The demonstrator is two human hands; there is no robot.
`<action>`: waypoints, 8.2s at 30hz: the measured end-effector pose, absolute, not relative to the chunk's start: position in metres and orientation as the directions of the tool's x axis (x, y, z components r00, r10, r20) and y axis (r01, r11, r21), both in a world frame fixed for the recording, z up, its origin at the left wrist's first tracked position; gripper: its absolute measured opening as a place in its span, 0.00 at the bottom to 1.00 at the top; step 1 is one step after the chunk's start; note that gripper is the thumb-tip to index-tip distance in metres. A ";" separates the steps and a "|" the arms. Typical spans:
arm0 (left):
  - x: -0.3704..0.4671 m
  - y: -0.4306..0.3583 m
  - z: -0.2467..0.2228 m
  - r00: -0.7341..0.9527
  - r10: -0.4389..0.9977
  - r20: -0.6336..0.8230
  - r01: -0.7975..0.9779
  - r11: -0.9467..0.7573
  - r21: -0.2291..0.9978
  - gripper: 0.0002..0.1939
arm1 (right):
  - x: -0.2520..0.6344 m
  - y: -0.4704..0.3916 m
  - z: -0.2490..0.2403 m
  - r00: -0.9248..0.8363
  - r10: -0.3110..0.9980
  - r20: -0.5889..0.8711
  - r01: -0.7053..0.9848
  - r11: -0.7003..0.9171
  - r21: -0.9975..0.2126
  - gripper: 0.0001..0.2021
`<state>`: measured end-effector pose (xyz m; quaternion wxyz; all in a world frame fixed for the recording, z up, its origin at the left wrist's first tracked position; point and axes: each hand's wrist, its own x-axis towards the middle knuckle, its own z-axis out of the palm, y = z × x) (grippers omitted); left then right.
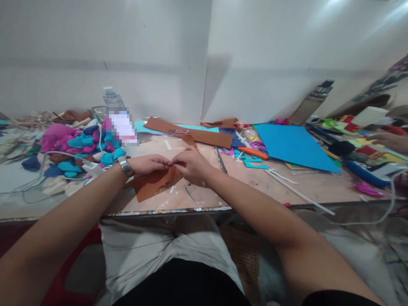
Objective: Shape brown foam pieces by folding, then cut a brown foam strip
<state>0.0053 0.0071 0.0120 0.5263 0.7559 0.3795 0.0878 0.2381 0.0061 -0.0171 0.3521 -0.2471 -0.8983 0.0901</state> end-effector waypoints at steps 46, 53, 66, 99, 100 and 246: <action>0.012 0.001 0.020 0.746 0.658 0.100 0.620 -0.742 0.255 0.19 | 0.239 0.009 -0.007 -0.648 0.674 0.355 0.509 0.729 -0.457 0.06; 0.015 -0.001 0.019 0.750 0.642 0.159 0.603 -0.762 0.234 0.19 | 0.242 0.012 -0.003 -0.659 0.682 0.316 0.481 0.706 -0.521 0.07; 0.019 -0.004 0.017 0.728 0.670 0.145 0.604 -0.727 0.327 0.15 | 0.245 0.011 -0.004 -0.653 0.658 0.376 0.494 0.746 -0.447 0.06; 0.013 0.001 0.015 0.748 0.664 0.017 0.501 -0.581 0.641 0.21 | 0.247 0.012 -0.005 -0.680 0.623 0.387 0.474 0.776 -0.417 0.06; 0.013 0.001 0.015 0.744 0.668 0.019 0.510 -0.584 0.631 0.20 | 0.247 0.012 -0.005 -0.684 0.617 0.389 0.462 0.779 -0.423 0.06; 0.015 0.002 0.014 0.725 0.677 -0.122 0.552 -0.467 0.690 0.12 | 0.240 0.005 -0.010 -0.654 0.583 0.483 0.468 0.813 -0.347 0.04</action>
